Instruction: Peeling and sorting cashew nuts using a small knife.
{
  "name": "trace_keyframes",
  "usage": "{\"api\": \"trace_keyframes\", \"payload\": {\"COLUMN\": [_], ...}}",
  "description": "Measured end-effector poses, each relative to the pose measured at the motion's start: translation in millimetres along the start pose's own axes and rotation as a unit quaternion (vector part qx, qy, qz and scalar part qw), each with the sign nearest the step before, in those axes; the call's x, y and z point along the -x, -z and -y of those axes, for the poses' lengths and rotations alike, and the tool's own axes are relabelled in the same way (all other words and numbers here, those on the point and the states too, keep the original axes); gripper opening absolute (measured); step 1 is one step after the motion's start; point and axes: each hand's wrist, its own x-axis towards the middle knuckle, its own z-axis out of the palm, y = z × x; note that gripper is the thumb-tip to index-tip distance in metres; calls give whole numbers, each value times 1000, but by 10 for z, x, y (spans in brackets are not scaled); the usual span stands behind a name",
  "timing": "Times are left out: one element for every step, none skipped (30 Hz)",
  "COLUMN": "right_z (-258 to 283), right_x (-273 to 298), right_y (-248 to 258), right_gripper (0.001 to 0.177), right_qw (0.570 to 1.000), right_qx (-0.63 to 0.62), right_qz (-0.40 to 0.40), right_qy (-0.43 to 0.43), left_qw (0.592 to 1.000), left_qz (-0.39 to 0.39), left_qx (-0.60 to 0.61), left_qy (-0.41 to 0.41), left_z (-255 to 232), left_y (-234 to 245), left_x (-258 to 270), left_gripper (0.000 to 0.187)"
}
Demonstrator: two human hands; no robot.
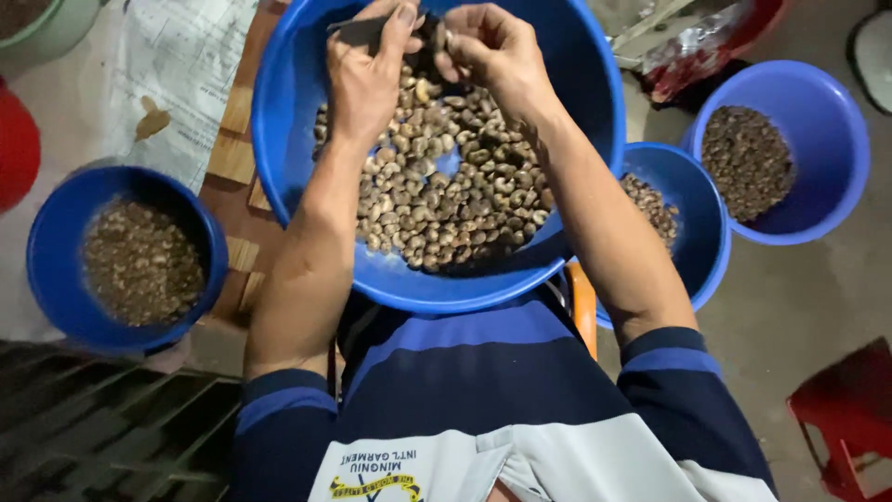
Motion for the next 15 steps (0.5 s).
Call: {"api": "trace_keyframes", "payload": {"right_z": [134,249,256,258,264,189,121,62,60,57,52,25,-3,-29,-27], "right_x": [8,50,67,94,121,116,112,86,85,85,83,86,89,91,102], "right_y": [14,13,22,20,15,20,22,16,4,-11,-29,-34,-41,-45,-36], "right_gripper": [20,22,22,23,25,25,26,27,27,29,30,30,29,29,29], "right_qw": [989,956,955,945,934,933,937,940,939,946,952,951,954,957,957], "right_qx": [-137,-273,-271,-299,-327,-328,-325,-323,-324,-309,-293,-294,-287,-280,-280], "right_qz": [-36,-73,-81,-97,-113,-116,-105,-92,-94,-86,-79,-80,-72,-65,-66], "right_qy": [-43,-86,-88,-90,-91,-90,-78,-65,-62,-54,-45,-44,-42,-40,-39], "left_qw": [1000,998,998,997,997,997,996,995,995,997,998,998,997,996,996], "left_qz": [14,30,36,44,51,54,57,59,61,59,58,59,68,77,79], "left_qx": [26,51,55,52,48,49,56,62,61,43,25,25,32,40,40], "left_qy": [7,18,20,26,33,33,45,55,53,32,11,10,0,-12,-12], "left_z": [-6,-4,-36,-69,-106,-132,-165,-204,-187,-167,-145,-160,-173,-186,-176], "left_y": [-19,-37,-67,-87,-104,-123,-137,-135,-138,-139,-136,-134,-131,-129,-134], "left_x": [-5,23,31,54,77,81,83,71,68,71,74,77,80,81,85], "left_gripper": [31,29,29,27,26,26,27,28,28,26,24,24,24,24,24]}}
